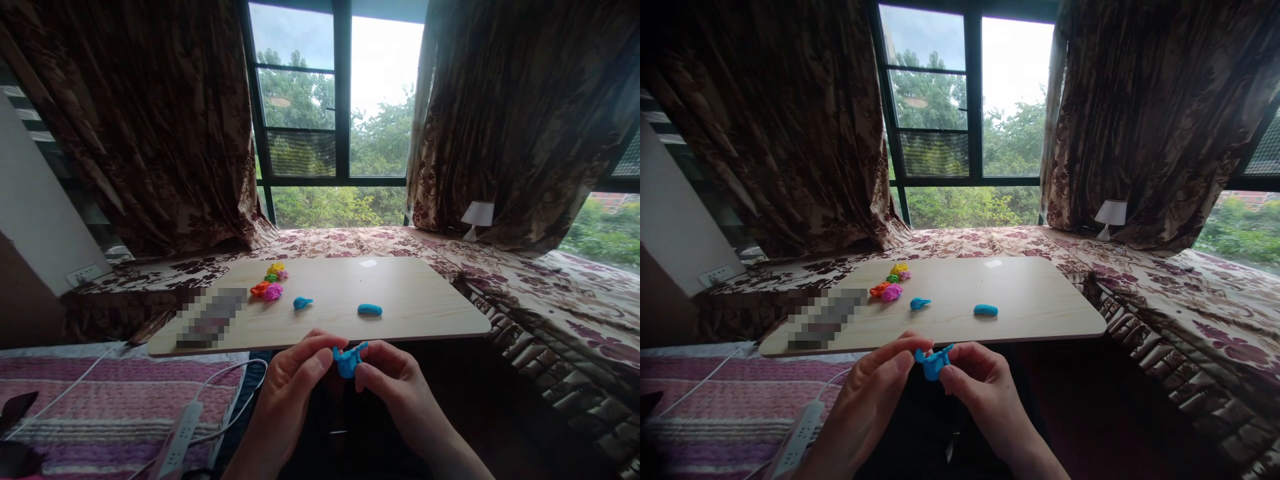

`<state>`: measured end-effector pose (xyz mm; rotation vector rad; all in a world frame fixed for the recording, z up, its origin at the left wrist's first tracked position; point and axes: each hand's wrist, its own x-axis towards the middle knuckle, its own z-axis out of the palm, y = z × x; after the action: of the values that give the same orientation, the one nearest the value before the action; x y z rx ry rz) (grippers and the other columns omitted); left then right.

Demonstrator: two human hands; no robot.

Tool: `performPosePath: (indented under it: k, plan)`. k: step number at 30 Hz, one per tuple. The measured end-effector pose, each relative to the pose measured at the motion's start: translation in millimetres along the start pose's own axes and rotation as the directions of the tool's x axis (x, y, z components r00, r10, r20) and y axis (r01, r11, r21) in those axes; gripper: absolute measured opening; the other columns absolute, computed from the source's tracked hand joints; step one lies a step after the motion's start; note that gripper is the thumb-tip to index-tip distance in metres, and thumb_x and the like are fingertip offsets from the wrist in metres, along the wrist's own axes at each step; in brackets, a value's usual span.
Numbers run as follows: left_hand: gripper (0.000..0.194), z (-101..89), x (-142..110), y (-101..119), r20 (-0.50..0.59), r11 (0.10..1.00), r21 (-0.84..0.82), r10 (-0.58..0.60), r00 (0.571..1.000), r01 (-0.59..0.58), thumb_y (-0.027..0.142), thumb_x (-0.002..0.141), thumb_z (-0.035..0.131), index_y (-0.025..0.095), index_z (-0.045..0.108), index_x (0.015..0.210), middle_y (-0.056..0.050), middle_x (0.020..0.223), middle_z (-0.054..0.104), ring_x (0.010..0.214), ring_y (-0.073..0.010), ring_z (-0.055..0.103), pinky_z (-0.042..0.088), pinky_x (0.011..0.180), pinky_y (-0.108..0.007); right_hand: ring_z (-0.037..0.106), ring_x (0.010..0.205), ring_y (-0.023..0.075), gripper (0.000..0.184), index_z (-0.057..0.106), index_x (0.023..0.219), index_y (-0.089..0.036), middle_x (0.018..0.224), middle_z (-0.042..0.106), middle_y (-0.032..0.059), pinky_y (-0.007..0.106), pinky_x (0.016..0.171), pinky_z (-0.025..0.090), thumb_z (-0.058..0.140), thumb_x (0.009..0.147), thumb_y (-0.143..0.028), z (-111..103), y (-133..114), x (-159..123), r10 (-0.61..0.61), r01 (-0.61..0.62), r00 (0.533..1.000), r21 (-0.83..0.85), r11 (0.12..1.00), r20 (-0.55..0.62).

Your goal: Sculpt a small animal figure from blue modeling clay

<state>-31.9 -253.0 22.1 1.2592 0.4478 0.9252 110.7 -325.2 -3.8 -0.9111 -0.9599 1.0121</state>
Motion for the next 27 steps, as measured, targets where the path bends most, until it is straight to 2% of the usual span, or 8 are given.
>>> performPosePath:
  k: [5, 10, 16, 21, 27]
  plan:
    - [0.017, -0.7, 0.2, -3.9, 0.018, 1.0, -0.009, -0.013, 1.0, 0.013, 0.026, 0.077, 0.062, 0.021, 0.074, 0.088, -0.004, 0.091, 0.06, 0.082, -0.0167, 0.055, 0.046, 0.076, -0.027, 0.054, 0.068, 0.0112, 0.012, 0.066, 0.082, -0.017, 0.073, 0.064, -0.0009, 0.023, 0.065, 0.043, 0.07, 0.075, -0.026, -0.4, 0.8, -0.6, 0.01, -0.011, 1.0, 0.02, 1.0, 0.019]
    - [0.014, 0.7, 0.3, -7.0, -0.003, 0.998, 0.019, 0.051, 0.999, -0.051, 0.023, 0.075, 0.063, 0.019, 0.074, 0.082, -0.003, 0.087, 0.057, 0.079, -0.0157, 0.054, 0.046, 0.068, -0.023, 0.053, 0.068, 0.0107, 0.01, 0.066, 0.081, -0.017, 0.073, 0.064, -0.0008, 0.023, 0.066, 0.042, 0.069, 0.076, -0.025, 0.3, 0.7, -0.7, 0.014, -0.015, 0.999, 0.029, 0.999, 0.032]
    - [0.018, -2.5, 0.3, -3.7, 0.066, 0.998, 0.054, 0.01, 0.998, -0.013, 0.024, 0.077, 0.061, 0.02, 0.074, 0.089, -0.005, 0.091, 0.058, 0.083, -0.0181, 0.054, 0.046, 0.076, -0.029, 0.054, 0.067, 0.0118, 0.014, 0.065, 0.08, -0.017, 0.071, 0.063, -0.0011, 0.024, 0.066, 0.042, 0.07, 0.075, -0.029, 1.3, 0.4, 0.8, 0.018, -0.019, 1.0, 0.023, 1.0, 0.022]
    - [0.014, -1.6, 0.4, -9.0, -0.015, 0.999, 0.009, 0.049, 0.999, -0.048, 0.023, 0.072, 0.066, 0.021, 0.075, 0.083, -0.005, 0.091, 0.06, 0.08, -0.0167, 0.055, 0.047, 0.072, -0.026, 0.053, 0.066, 0.0117, 0.016, 0.065, 0.079, -0.017, 0.069, 0.062, -0.0012, 0.024, 0.066, 0.041, 0.071, 0.074, -0.031, 1.2, 0.5, 0.3, 0.023, -0.023, 1.0, 0.018, 1.0, 0.019]
    - [0.016, -4.0, 1.3, -13.7, 0.019, 0.998, -0.037, 0.046, 0.999, -0.045, 0.02, 0.076, 0.064, 0.023, 0.075, 0.088, -0.004, 0.091, 0.057, 0.086, -0.0162, 0.055, 0.046, 0.073, -0.024, 0.053, 0.067, 0.0116, 0.014, 0.065, 0.08, -0.016, 0.07, 0.062, -0.0004, 0.025, 0.068, 0.041, 0.07, 0.076, -0.029, 0.6, 0.5, -0.3, 0.018, -0.02, 0.999, 0.042, 0.999, 0.039]
